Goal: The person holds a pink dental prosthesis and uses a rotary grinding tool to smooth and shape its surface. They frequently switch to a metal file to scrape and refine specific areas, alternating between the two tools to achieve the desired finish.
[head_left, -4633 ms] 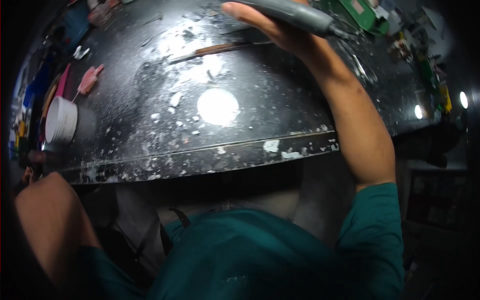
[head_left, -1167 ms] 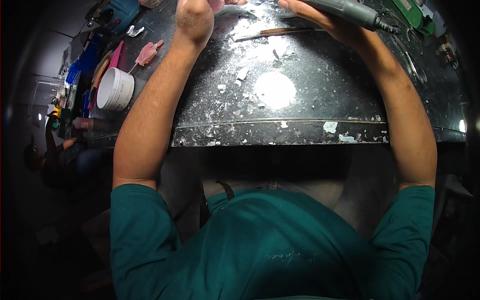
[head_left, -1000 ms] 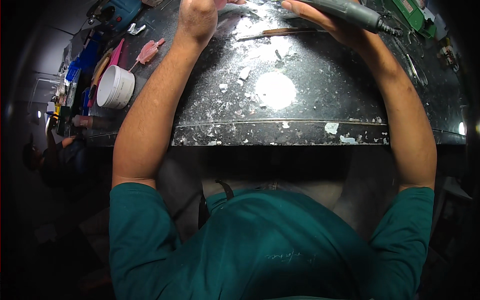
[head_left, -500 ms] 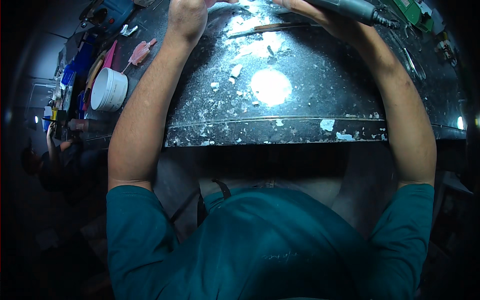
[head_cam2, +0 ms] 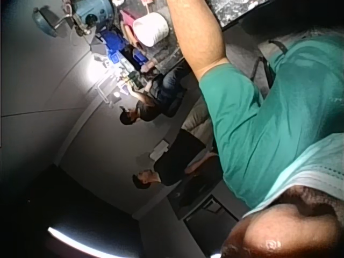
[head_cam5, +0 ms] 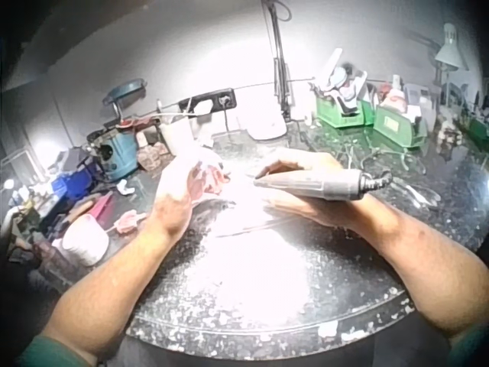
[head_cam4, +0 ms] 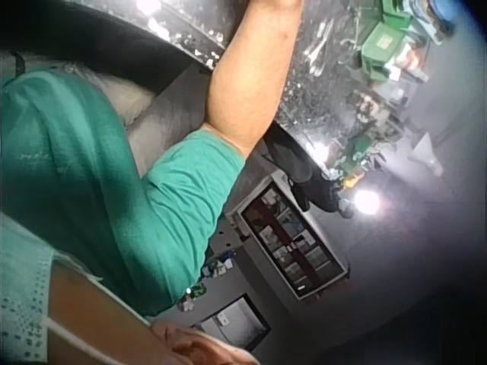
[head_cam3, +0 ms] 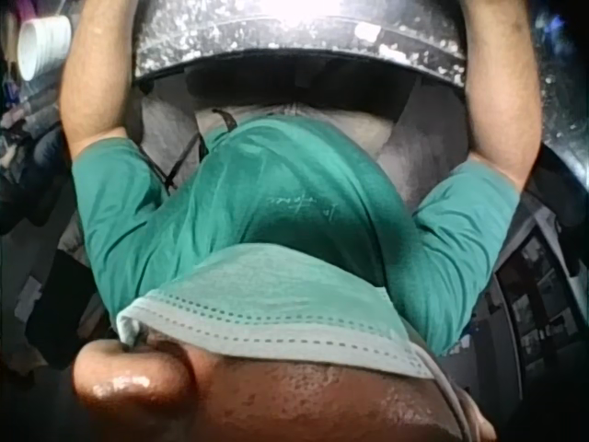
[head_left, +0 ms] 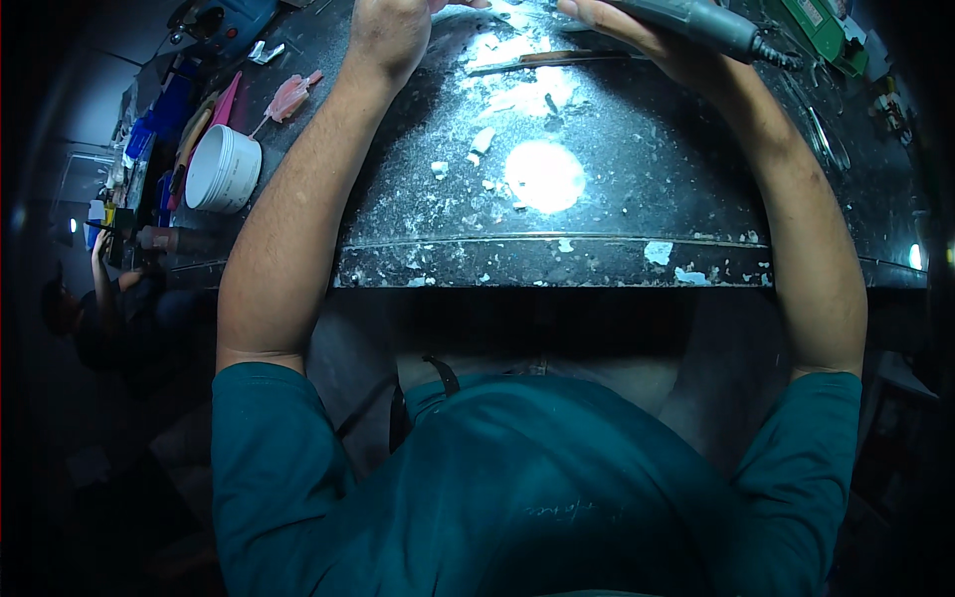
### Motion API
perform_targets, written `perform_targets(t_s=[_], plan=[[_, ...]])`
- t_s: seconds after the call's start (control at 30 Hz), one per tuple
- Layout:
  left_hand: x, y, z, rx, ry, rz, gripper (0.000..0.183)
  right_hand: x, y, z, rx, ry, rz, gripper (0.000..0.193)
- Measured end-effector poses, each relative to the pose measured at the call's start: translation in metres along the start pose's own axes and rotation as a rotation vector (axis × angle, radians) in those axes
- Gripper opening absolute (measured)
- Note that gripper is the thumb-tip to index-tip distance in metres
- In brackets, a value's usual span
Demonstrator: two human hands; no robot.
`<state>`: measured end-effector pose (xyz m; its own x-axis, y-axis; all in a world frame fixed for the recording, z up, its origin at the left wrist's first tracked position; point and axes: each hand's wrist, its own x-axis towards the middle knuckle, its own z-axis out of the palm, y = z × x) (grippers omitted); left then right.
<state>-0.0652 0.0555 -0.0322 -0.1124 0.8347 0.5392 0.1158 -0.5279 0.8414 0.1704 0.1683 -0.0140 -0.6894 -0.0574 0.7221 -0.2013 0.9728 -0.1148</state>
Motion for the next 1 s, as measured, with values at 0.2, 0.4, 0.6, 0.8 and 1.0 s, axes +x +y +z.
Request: perform_targets(t_s=[0.2,0.4,0.6,0.8,1.0], plan=[[-0.003,0.003,0.002,-0.022,0.015,-0.048,0.036,0.002,-0.007,-0.003,-0.008,-0.026,0.036,0.026],[-0.004,-0.001,-0.002,-0.041,-0.013,0.014,0.035,0.002,-0.003,0.001,-0.018,-0.017,0.001,0.025],[-0.001,0.001,0.000,0.044,0.035,-0.028,0.035,0.001,0.002,0.002,-0.002,0.019,-0.067,0.024],[0.002,-0.003,-0.001,0.040,0.013,0.001,0.036,0.001,0.000,0.003,0.016,0.001,-0.055,0.024],[-0.001,0.004,-0.005,0.095,-0.010,-0.010,0.040,0.004,0.003,0.004,0.043,0.046,-0.141,0.025]])
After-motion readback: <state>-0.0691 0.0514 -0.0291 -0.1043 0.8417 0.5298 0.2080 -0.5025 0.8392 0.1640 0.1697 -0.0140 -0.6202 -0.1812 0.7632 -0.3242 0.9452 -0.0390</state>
